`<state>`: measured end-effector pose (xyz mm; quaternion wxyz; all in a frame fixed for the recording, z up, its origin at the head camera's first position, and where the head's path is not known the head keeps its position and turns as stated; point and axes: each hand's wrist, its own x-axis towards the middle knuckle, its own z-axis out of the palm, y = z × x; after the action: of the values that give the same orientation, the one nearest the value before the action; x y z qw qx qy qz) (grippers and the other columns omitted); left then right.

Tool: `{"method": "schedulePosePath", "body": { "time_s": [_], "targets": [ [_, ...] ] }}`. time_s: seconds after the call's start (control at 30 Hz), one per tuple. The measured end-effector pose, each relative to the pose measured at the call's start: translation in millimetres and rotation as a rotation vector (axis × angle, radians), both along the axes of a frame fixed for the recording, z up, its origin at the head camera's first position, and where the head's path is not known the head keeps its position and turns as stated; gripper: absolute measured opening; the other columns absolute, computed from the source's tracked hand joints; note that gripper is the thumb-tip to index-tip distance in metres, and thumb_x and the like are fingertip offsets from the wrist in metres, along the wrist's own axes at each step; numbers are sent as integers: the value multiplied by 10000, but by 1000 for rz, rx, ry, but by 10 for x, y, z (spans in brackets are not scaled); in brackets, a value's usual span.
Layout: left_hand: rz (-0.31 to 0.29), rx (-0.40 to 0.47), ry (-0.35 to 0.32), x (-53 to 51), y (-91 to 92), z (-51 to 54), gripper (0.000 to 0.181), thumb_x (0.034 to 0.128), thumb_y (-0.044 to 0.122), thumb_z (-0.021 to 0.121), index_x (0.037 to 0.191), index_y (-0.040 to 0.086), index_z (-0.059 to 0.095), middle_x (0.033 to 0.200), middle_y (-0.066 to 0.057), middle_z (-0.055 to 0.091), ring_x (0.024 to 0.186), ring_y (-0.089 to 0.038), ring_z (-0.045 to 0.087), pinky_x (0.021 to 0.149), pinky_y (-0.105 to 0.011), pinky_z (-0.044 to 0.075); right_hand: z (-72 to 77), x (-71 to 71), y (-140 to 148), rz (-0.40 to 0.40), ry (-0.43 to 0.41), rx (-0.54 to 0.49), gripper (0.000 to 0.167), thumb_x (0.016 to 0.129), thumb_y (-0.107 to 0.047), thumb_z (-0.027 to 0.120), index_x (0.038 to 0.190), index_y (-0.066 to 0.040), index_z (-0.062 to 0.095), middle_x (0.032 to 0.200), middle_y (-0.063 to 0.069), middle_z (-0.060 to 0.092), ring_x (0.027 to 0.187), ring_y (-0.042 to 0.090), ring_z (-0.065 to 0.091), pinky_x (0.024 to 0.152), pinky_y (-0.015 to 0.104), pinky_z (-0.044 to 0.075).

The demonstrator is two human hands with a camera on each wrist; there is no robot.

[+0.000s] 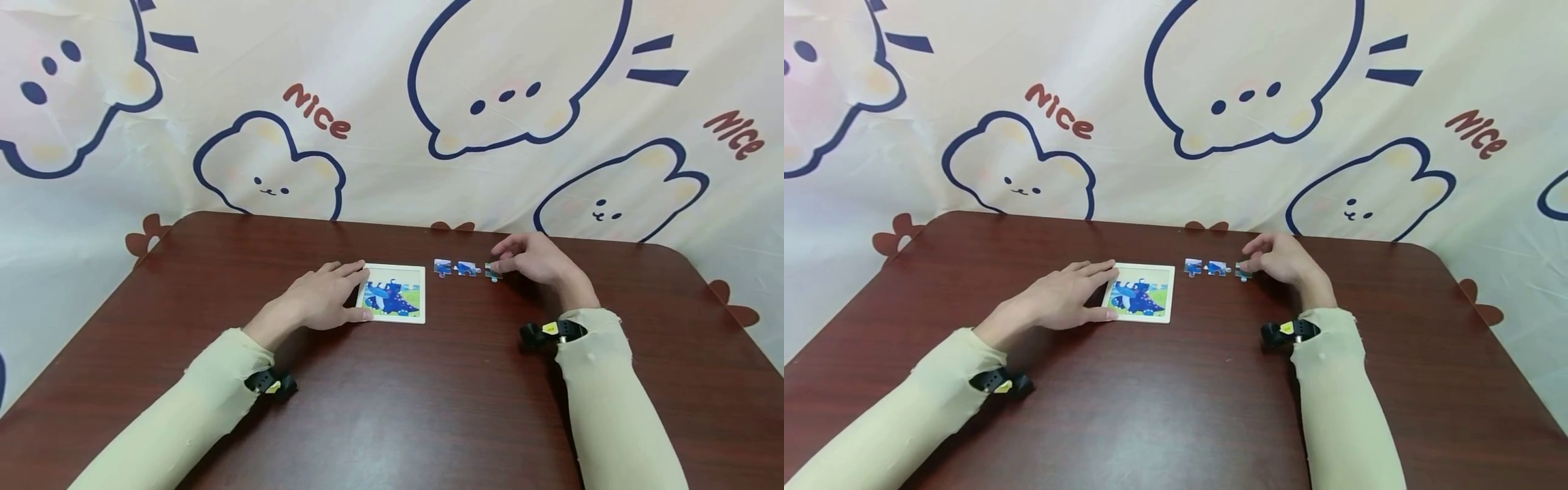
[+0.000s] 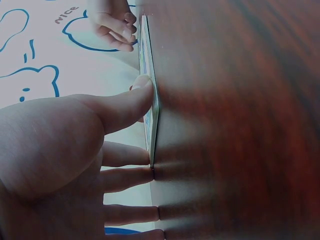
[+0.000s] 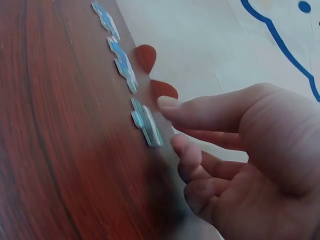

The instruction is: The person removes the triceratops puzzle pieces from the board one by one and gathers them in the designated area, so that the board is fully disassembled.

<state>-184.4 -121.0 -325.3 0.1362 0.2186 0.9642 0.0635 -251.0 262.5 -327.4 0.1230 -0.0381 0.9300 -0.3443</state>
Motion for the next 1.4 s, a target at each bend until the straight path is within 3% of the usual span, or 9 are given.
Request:
{"method": "schedulePosePath", "body": {
  "time_s": [0.43,0.77,1.07,1.23,1.4],
  "targets": [
    [-6,0,-10,-9,19,7,853,988,526,692,1664,123,362,1767,-108,283,1603,-476,289,1230,-703,338,64,27,-360,57,74,15,311,1037,-295,692,1279,-100,703,1125,135,647,1030,289,563,818,345,497],
    [-10,6,-6,-24,33,-6,846,985,522,699,1657,122,377,1761,-115,297,1597,-477,303,1224,-701,350,167,127,-848,136,138,-34,242,997,-271,762,1196,-135,732,1065,88,673,987,269,592,781,334,529],
    [-14,36,31,-25,31,2,816,957,509,744,1613,114,462,1713,-154,390,1537,-453,426,1193,-651,428,153,229,-1224,212,100,-116,321,968,-242,796,1249,-114,708,1062,80,693,920,264,642,749,305,600],
    [-20,39,40,-13,24,54,802,948,498,761,1599,118,487,1700,-160,411,1510,-436,477,1160,-640,469,107,245,-1334,264,93,-139,405,960,-222,800,1322,-90,674,1115,90,698,969,253,647,808,312,601],
    [-28,63,67,25,-3,83,774,935,466,792,1568,106,531,1663,-165,468,1482,-419,520,1132,-629,500,73,255,-1434,264,93,-125,439,946,-242,811,1339,-110,668,1144,74,707,1036,245,651,916,358,574]
  ]
}}
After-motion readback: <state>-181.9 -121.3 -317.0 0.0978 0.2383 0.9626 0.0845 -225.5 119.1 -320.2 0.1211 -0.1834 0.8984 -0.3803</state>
